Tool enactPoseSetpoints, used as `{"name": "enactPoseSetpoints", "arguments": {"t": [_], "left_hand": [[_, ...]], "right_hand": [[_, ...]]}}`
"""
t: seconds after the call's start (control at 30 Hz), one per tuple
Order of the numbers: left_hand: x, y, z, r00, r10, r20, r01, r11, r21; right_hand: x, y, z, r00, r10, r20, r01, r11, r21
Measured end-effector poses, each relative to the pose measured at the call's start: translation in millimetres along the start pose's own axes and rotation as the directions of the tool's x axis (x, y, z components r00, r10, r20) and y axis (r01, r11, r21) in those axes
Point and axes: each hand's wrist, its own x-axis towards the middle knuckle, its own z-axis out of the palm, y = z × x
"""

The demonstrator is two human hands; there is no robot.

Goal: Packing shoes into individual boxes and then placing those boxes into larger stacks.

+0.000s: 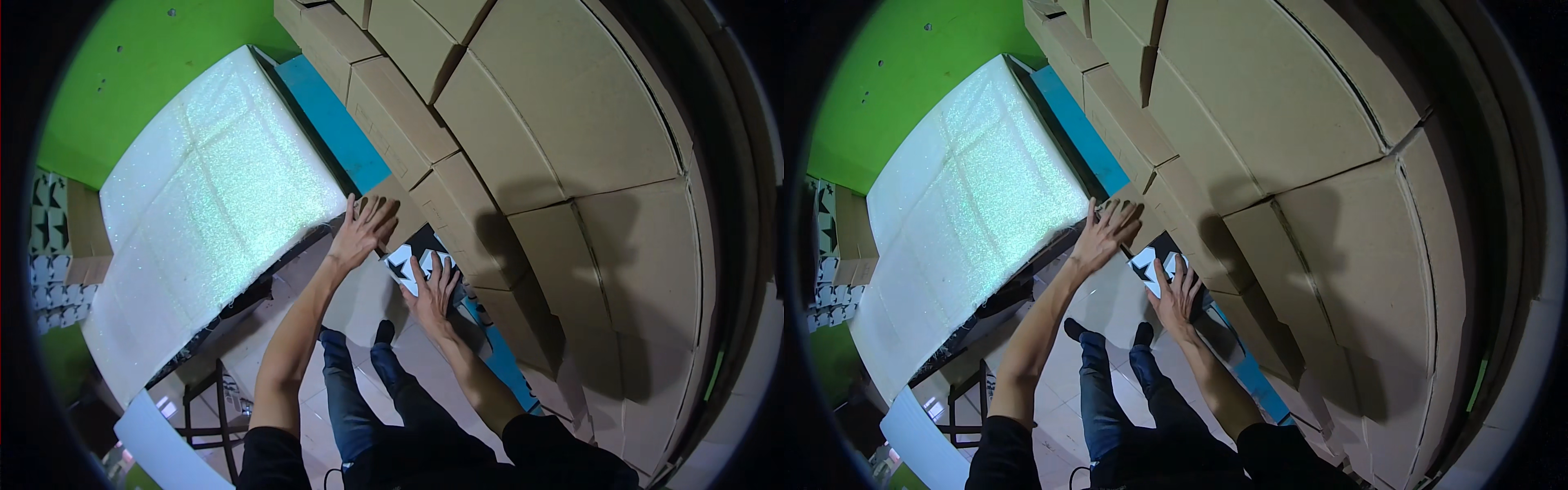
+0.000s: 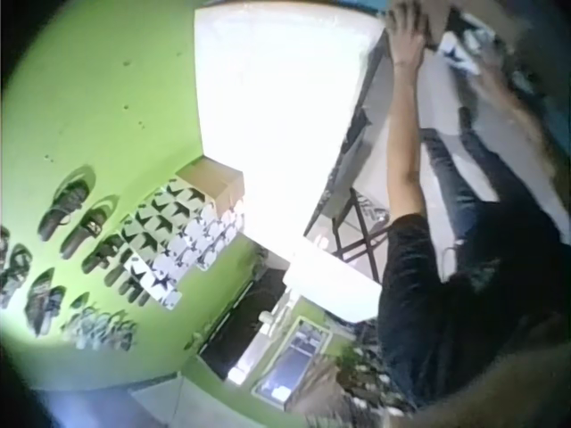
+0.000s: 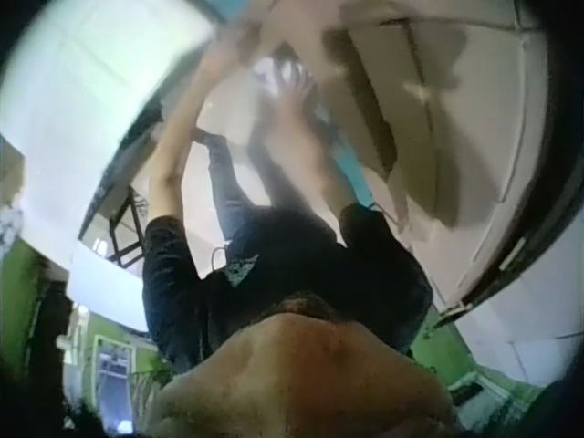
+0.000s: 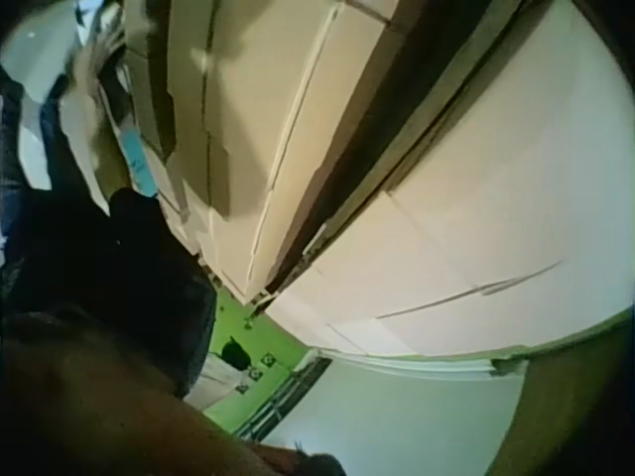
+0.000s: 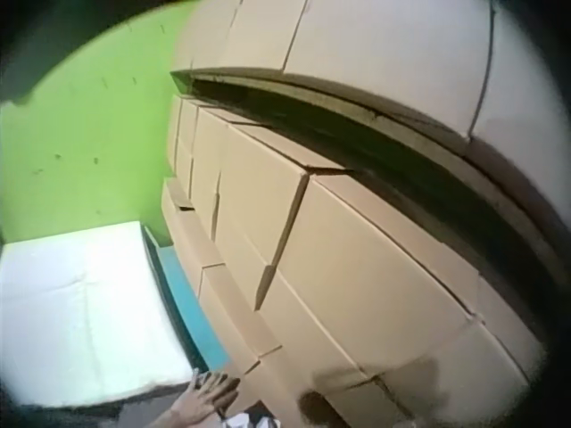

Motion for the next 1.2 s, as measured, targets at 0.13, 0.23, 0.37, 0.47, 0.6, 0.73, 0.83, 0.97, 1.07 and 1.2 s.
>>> {"name": "enactPoseSetpoints", "arguments": {"t": [0.13,0.23,0.37,0.47,0.6,0.73,0.83,0.97,1.07,1.2], "left_hand": [[17.4,-17.1,-12.1,0.983,-0.178,-0.051,0.182,0.87,0.458],[25.9,-20.7,-28.4,0.953,-0.251,0.171,0.161,0.895,0.416],[24.5,-34.6,-16.1,0.975,-0.188,0.116,0.124,0.901,0.415],[33.4,-43.8,-22.0,0.98,-0.117,0.16,0.051,0.929,0.366],[40.4,-50.3,-27.4,0.987,-0.086,0.138,0.048,0.965,0.257],[34.0,-10.9,-11.7,0.973,-0.212,-0.089,0.23,0.911,0.342],[11.1,10.0,-7.0,1.0,-0.03,-0.009,0.031,0.985,0.168],[-5.9,4.3,5.0,1.0,0.025,0.003,-0.025,0.998,-0.059],[-15.5,7.1,12.8,1.0,-0.008,0.007,0.008,0.992,-0.123],[-16.2,9.0,13.5,1.0,-0.013,-0.028,0.009,0.988,-0.152]], "right_hand": [[1.6,-0.3,0.5,1.0,-0.001,-0.006,0.001,1.0,-0.016],[2.6,-2.1,-2.1,1.0,0.011,0.0,-0.011,1.0,-0.023],[1.5,-5.8,-0.2,1.0,0.016,0.01,-0.016,1.0,-0.001],[0.7,-3.4,-2.9,1.0,0.008,0.013,-0.008,1.0,-0.023],[1.2,-8.8,-0.8,1.0,0.006,0.018,-0.006,1.0,0.004],[2.3,-10.2,1.4,0.999,-0.008,-0.032,0.007,1.0,-0.03],[5.2,-8.6,5.9,0.996,-0.023,-0.087,0.02,0.999,-0.033],[12.3,-12.4,11.9,0.991,-0.063,-0.115,0.055,0.996,-0.076],[14.0,-7.0,11.5,0.995,-0.006,-0.096,-0.001,0.997,-0.073],[19.0,-3.6,11.5,0.995,-0.019,-0.101,0.013,0.998,-0.061]]}}
